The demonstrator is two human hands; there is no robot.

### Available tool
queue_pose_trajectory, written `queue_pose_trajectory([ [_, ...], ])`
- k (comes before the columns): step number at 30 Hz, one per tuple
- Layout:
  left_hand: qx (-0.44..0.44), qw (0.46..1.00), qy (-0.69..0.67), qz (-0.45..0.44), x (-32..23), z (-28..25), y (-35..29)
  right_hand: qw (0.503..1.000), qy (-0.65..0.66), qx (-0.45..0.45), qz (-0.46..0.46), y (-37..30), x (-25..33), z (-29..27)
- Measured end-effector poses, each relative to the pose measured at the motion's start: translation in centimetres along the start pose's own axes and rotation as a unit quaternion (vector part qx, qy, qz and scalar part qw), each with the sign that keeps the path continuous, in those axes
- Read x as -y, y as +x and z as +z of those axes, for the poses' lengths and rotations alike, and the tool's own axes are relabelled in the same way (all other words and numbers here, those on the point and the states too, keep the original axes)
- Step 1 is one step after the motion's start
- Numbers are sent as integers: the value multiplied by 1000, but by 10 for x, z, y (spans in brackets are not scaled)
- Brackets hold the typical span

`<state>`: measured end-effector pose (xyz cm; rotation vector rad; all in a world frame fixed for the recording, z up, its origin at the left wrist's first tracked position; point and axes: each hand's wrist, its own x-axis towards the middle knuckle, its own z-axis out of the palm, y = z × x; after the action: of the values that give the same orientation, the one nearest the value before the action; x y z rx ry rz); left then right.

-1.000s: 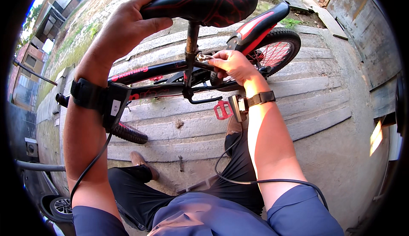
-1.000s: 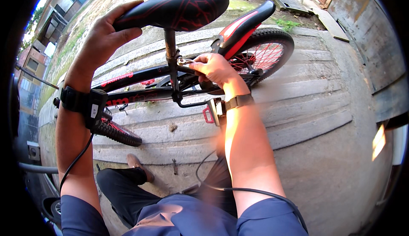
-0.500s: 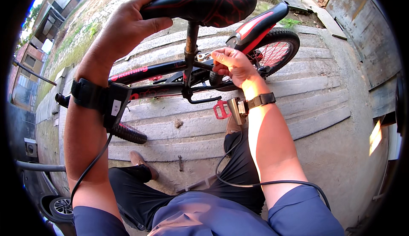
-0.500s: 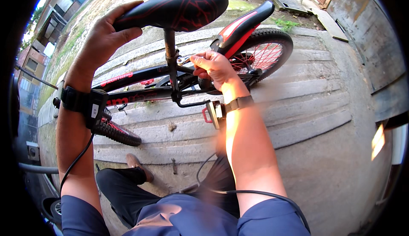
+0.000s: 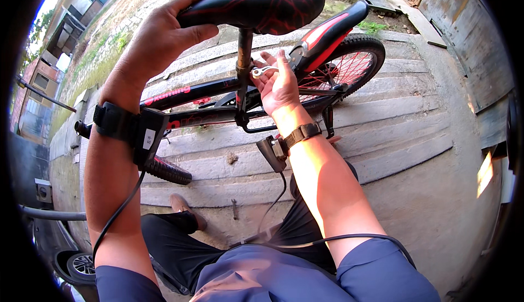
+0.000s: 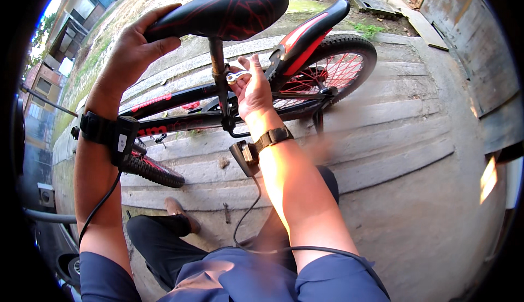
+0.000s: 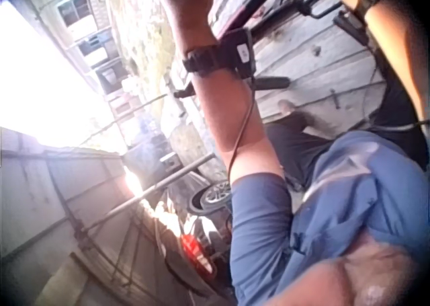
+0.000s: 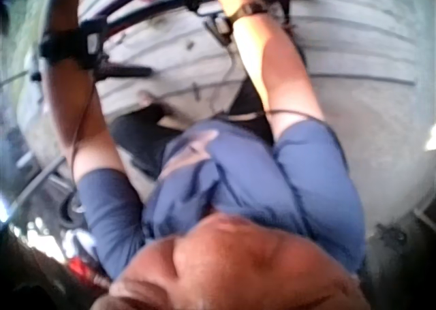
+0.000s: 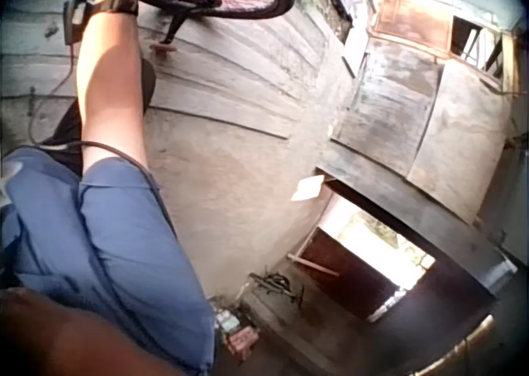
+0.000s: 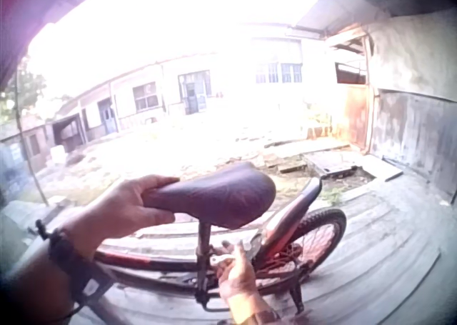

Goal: The person is repairing a bicycle by first adjusting the front wheel and brake cables. They then remove the seat post and saddle from the frame, inspect the components, and reinsert the seat post into the frame, tightening the clamp to secure it.

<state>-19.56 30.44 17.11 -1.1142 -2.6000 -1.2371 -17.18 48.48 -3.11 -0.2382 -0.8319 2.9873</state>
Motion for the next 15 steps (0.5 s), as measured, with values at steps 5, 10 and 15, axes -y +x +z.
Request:
queue_pose_trajectory([
  [5, -3, 1000, -1, 6, 0, 2, 1, 996, 89, 29, 1, 15, 2, 5],
  [10, -9, 1000, 0, -5, -1, 2, -1, 992, 123, 2, -14, 5, -1, 15],
  [15, -10, 1000, -5, -10, 0, 2, 0, 998, 41, -26, -39, -3, -11, 11],
])
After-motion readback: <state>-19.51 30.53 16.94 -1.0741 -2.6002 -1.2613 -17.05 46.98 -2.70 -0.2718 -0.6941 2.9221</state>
